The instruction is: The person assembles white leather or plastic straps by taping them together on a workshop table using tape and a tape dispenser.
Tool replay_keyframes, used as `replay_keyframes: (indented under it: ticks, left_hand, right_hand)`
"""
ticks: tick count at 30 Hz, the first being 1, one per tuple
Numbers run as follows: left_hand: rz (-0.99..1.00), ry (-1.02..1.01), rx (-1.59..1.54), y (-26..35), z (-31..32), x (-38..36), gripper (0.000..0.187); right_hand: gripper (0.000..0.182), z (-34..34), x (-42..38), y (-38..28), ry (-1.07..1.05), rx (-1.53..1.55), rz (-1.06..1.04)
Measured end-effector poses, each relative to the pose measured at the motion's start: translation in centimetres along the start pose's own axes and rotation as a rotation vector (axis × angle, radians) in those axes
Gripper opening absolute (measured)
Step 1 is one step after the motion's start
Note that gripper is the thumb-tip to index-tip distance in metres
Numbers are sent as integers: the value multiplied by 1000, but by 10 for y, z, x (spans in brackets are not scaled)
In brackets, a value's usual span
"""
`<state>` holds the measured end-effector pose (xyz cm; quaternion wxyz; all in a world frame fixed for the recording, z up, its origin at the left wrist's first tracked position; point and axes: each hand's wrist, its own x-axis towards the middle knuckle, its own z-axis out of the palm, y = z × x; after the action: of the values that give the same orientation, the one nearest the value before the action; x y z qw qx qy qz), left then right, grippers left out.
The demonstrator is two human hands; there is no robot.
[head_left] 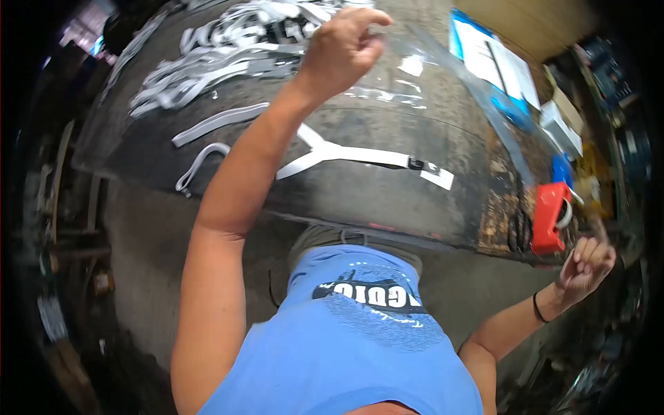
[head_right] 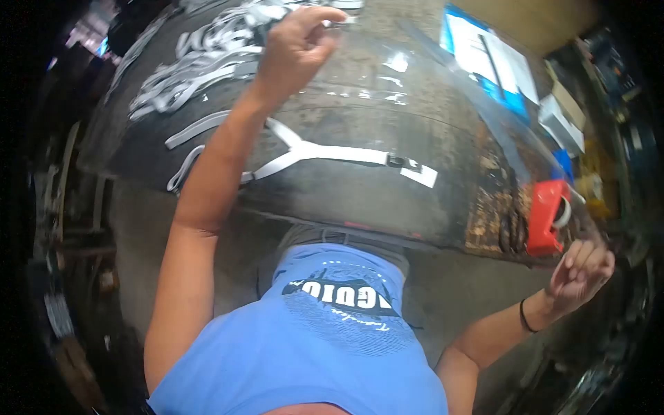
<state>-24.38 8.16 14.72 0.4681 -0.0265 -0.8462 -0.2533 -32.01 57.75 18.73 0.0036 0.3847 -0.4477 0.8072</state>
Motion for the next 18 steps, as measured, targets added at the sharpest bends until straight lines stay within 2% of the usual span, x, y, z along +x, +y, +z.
replay_keyframes:
  ticks: [1, 4, 6, 7, 9, 10, 11, 12, 13, 14, 15, 16, 17, 18]
  left_hand:
    - [-24, -14, 74, 0, -34, -12, 21]
    - [-68, 31, 310, 1, -117, -58, 17]
    - [-16, -43, 467, -5, -156, -103, 10]
    - [-107, -126, 495, -7, -169, -131, 11]
    - [-256, -240, 483, -5, -181, -184, 12]
    - [-322, -361, 495, -7, -186, -206, 11]
    - [-355, -407, 510, -6, -186, -222, 12]
    - [-382, -455, 513, -7, -184, -235, 12]
    - [-350, -468, 540, -16, -185, -246, 12]
    - [-316, -477, 565, -27, -188, -253, 12]
    - [-391, -487, 532, -33, -193, -253, 12]
    - [-411, -479, 530, -40, -197, -250, 10]
    - [-479, -487, 537, -45, -203, -246, 8]
    - [-459, -498, 556, -62, -211, -249, 6]
  right_hand:
    - [25, 6, -11, 14, 61, 98, 35]
    - [30, -22, -29, 54, -36, 320, 118]
    - [44, -46, -38, 80, -85, 342, 258]
    - [44, -33, -38, 91, -91, 360, 259]
    - [59, 6, -41, 106, -158, 401, 408]
    - [66, -8, -50, 121, -114, 362, 476]
    - [50, 2, -57, 128, -90, 248, 541]
    - [32, -1, -67, 137, -149, -32, 557]
    - [22, 21, -66, 141, -116, 98, 679]
    - [22, 15, -59, 150, -119, -282, 970]
    - [22, 51, -48, 153, -242, -465, 873]
    - [25, 61, -47, 160, -288, -444, 900]
    - [35, 81, -40, 160, -318, -394, 959]
    - [49, 85, -38, 173, -404, -333, 945]
